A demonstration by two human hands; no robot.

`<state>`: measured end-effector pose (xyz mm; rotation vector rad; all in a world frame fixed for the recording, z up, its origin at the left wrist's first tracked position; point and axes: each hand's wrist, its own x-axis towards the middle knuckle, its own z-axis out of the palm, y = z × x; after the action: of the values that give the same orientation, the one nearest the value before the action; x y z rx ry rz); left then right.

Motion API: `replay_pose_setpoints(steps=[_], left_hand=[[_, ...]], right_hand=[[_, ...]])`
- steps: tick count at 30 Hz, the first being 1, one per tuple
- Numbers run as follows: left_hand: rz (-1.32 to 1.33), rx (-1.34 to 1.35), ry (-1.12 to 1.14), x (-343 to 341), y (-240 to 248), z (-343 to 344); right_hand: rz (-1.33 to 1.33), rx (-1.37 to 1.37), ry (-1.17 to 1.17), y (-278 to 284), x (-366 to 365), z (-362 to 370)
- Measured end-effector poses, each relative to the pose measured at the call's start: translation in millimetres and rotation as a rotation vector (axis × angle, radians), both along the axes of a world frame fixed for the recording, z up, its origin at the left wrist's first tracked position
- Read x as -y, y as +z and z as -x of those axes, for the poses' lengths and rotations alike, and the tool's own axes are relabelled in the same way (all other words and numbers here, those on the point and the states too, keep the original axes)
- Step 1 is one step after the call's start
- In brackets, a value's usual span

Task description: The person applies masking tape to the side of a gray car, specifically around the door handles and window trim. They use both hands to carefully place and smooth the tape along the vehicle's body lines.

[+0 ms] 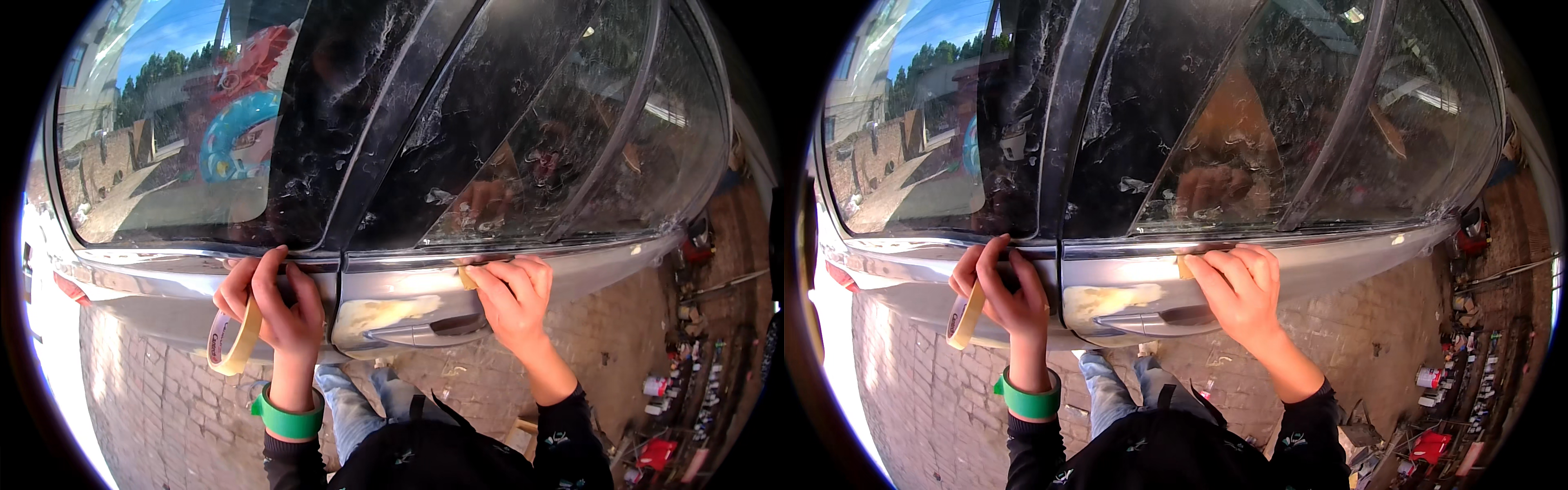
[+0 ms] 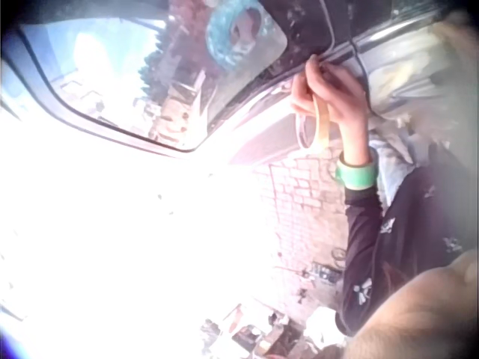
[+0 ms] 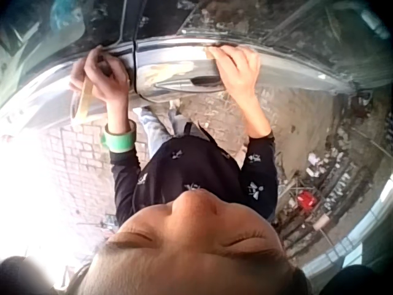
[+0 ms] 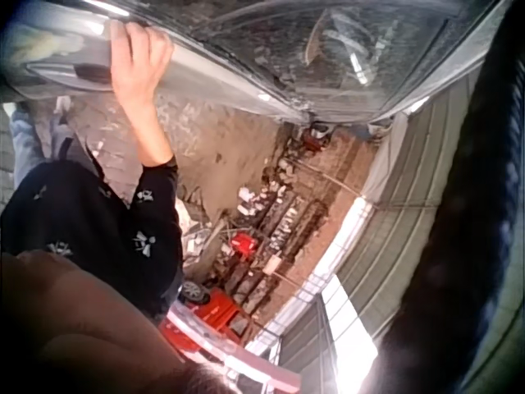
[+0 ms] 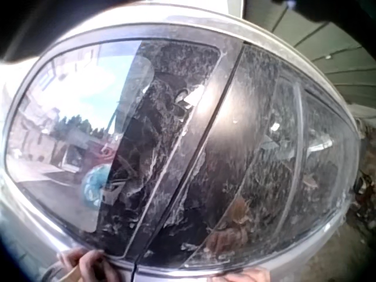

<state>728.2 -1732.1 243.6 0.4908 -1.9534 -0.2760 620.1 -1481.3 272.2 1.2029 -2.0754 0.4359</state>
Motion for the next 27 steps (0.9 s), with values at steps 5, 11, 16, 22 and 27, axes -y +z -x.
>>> replay_pose_setpoints(steps=[5,11,16,22,27], left_hand=[[0.005,-0.006,-0.004,0,0,1],[0.039,-0.007,-0.017,1,3,0],[0.024,-0.003,-0.014,1,1,0],[0.018,0.0,-0.007,1,0,0],[0.029,0.011,-0.002,1,2,-1]], right_hand=[[0.003,-0.042,0.047,2,-4,5],[-0.032,-0.081,0.067,1,-3,5],[-0.01,-0.069,0.061,-3,3,8],[-0.005,-0.06,0.083,-2,9,8],[0.025,-0.079,0.06,-5,16,9]])
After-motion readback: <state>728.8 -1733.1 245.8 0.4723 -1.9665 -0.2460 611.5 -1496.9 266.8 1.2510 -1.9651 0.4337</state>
